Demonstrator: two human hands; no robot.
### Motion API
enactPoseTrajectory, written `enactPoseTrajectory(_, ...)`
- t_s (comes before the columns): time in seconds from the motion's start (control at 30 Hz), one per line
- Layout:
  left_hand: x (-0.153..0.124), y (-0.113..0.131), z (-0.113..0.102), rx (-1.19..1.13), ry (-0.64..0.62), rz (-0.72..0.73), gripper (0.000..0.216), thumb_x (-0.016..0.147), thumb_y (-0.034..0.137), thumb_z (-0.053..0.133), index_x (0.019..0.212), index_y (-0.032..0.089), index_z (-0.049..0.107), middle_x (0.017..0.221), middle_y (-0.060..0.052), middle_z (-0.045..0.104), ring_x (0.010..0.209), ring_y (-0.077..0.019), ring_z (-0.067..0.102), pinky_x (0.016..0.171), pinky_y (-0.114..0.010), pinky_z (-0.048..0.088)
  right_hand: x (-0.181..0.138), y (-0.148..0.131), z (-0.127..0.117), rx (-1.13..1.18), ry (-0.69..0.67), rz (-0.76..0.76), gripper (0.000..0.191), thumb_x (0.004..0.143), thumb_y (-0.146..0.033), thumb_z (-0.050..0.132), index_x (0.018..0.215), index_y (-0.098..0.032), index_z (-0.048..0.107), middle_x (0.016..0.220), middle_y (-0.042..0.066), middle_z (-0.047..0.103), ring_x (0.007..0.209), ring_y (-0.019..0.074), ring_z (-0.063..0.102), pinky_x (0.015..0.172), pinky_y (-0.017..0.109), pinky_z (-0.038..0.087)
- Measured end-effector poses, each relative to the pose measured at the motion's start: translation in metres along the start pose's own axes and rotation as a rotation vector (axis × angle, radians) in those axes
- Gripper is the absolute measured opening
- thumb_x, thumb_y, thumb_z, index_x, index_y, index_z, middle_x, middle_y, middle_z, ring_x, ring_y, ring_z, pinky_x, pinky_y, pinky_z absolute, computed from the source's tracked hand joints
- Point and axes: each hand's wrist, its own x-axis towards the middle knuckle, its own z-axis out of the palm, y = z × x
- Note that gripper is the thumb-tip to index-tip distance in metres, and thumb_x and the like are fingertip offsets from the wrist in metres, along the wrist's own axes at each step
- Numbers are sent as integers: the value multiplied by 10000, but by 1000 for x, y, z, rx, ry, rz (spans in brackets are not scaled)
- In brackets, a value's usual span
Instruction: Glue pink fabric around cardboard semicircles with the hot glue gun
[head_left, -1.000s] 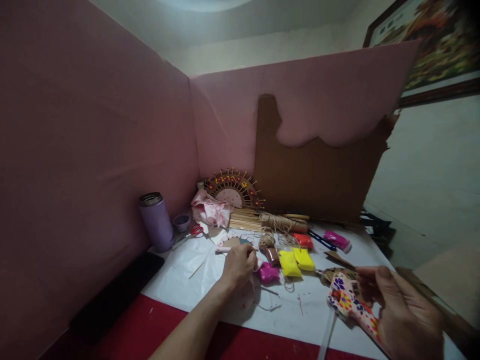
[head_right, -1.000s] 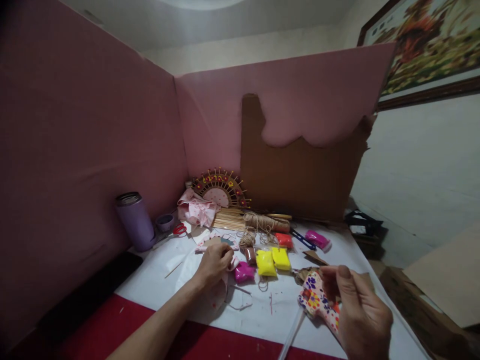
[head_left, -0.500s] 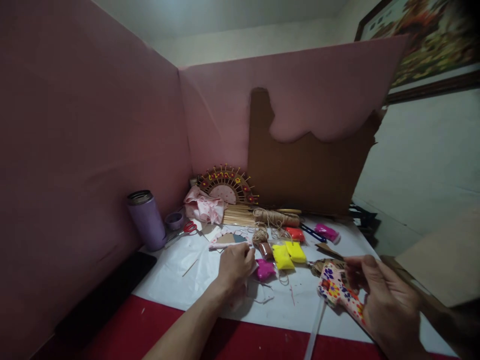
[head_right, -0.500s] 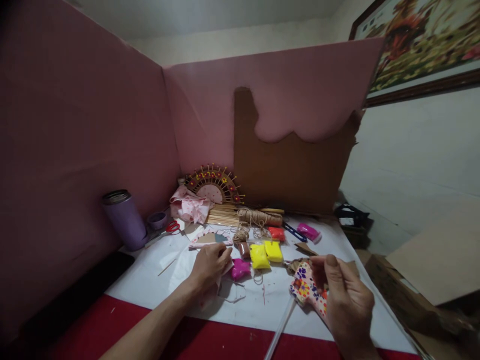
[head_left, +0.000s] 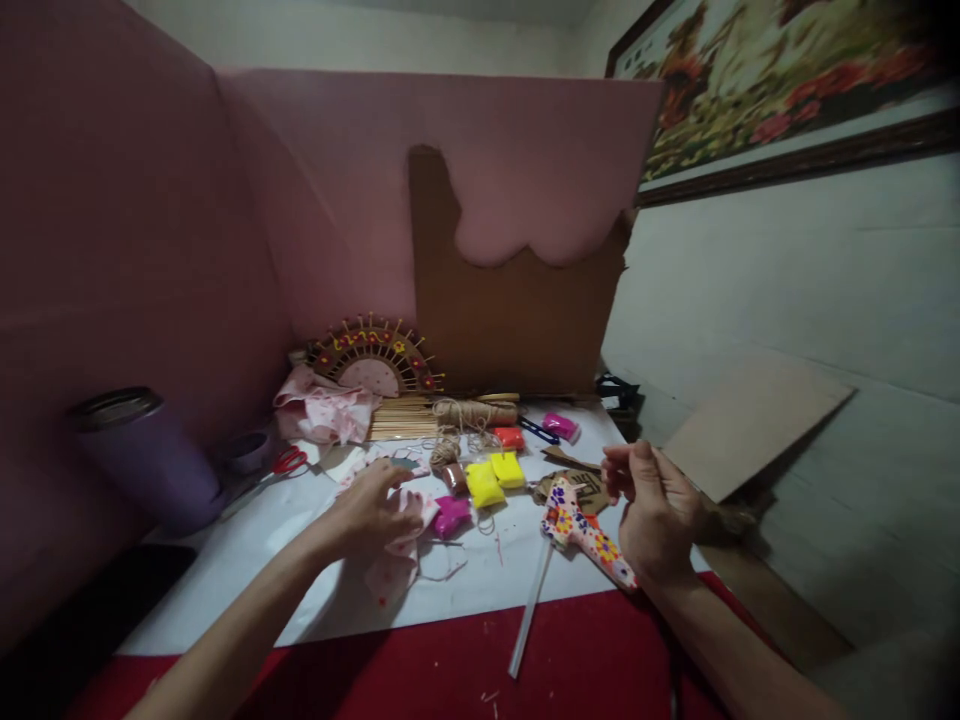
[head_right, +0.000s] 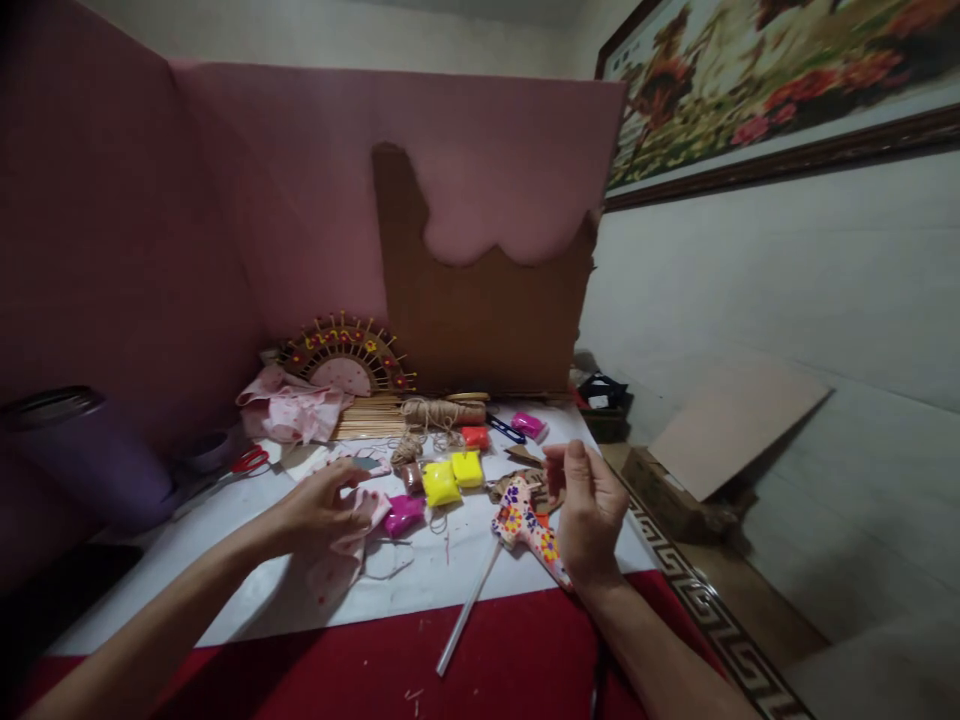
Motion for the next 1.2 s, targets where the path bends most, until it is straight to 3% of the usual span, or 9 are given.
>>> enactPoseTrajectory(0.07, -5, -3, 8, -4, -7, 39, 324, 663, 255, 641, 982, 198, 656, 901, -47, 634, 737, -193, 587, 625, -288, 440, 7, 1, -2, 16, 32, -19, 358, 834, -487, 583, 731, -151, 648, 591, 3, 573, 489, 109, 493, 419, 214, 339)
enactPoseTrajectory(0.2, -5, -11, 15, -14, 22, 38, 187, 743, 258, 477, 697, 194, 647, 620, -15, 600, 593, -181, 549, 548, -279, 386, 18, 1, -5, 21, 76, -46, 358, 845, -489, 561, 731, -157, 629, 587, -10, 552, 478, 102, 483, 405, 205, 330)
enactPoseTrajectory(0.27, -2, -14, 14, -29, 46, 32, 179, 716, 244, 475, 658, 202, 639, 634, -20, 630, 620, -189, 569, 568, -281, 401, 25, 1, -7, -3, 98, -56, 371, 855, -500, 534, 740, -158, 625, 591, -14, 542, 480, 97, 476, 400, 198, 324)
enactPoseTrajectory(0.4, 1, -18, 8, -58, 115, 6, 207, 732, 276, 461, 775, 221, 656, 800, -35, 696, 733, -211, 617, 654, -297, 448, 41, 4, -12, -100, 80, -28, 369, 806, -496, 594, 715, -142, 646, 594, -3, 548, 490, 98, 463, 382, 188, 309)
enactPoseTrajectory(0.6, 10, -32, -13, -7, 172, -35, 249, 781, 350, 430, 726, 230, 641, 700, -31, 692, 675, -231, 629, 619, -297, 430, 49, 12, -16, -158, 60, 35, 391, 756, -529, 619, 702, -143, 642, 589, -3, 552, 487, 103, 462, 375, 187, 287)
enactPoseTrajectory(0.73, 15, -50, -27, 74, 236, -77, 256, 765, 364, 471, 775, 209, 674, 812, -74, 708, 774, -261, 642, 678, -315, 439, 42, 15, -15, -141, 24, 64, 390, 729, -537, 648, 712, -147, 653, 593, -7, 545, 488, 104, 452, 391, 199, 301)
enactPoseTrajectory(0.87, 13, -59, -22, 95, 186, 4, 372, 622, 326, 663, 978, 219, 666, 996, -65, 703, 937, -254, 613, 799, -314, 445, 38, 17, -15, -163, 8, 70, 379, 727, -534, 659, 729, -155, 673, 610, 5, 558, 503, 119, 463, 396, 215, 304)
enactPoseTrajectory(1.03, 9, -57, -7, 113, 208, 35, 349, 705, 269, 617, 1046, 198, 644, 1023, -99, 679, 956, -257, 590, 840, -360, 433, 36, 20, -16, -197, -3, 70, 389, 734, -549, 651, 736, -163, 688, 614, 8, 564, 513, 126, 485, 390, 218, 310)
enactPoseTrajectory(1.2, 8, -55, -3, 85, 267, 81, 415, 745, 329, 582, 1128, 170, 602, 1058, -123, 642, 957, -268, 595, 836, -376, 454, 34, 16, -14, -170, 12, 68, 374, 740, -538, 657, 722, -165, 677, 613, 7, 561, 505, 122, 480, 389, 214, 306)
